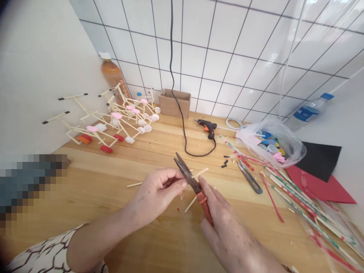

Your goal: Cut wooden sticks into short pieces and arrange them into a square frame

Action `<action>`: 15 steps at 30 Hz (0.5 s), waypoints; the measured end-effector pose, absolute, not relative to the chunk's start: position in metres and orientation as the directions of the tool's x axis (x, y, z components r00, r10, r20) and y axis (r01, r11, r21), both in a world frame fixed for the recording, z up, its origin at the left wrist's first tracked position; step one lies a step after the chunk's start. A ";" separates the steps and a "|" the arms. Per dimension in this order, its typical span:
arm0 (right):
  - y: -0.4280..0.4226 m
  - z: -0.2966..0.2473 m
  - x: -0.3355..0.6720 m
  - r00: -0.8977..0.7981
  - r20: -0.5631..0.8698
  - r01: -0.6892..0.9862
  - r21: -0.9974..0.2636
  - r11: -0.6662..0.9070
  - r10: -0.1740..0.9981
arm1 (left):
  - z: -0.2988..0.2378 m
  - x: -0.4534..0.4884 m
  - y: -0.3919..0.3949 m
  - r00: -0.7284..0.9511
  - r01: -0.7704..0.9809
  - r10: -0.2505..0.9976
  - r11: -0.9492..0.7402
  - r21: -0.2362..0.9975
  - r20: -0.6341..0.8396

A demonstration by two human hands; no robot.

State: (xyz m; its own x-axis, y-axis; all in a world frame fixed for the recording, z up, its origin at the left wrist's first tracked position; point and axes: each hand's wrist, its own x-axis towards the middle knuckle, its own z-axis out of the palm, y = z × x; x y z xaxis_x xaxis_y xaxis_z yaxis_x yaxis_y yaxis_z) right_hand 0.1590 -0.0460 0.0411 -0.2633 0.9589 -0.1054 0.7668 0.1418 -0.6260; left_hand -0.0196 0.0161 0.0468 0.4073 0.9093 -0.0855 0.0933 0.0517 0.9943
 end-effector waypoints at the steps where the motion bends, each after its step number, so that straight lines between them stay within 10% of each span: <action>1: -0.046 0.042 0.158 -0.262 -0.104 0.766 -0.627 0.141 0.959 | 0.047 -0.020 0.015 0.398 0.099 0.913 0.049 0.994 -0.085; 15: -0.046 0.041 0.155 -0.259 -0.100 0.810 -0.565 0.160 0.961 | 0.046 -0.016 0.014 0.388 0.153 0.919 0.007 0.988 -0.066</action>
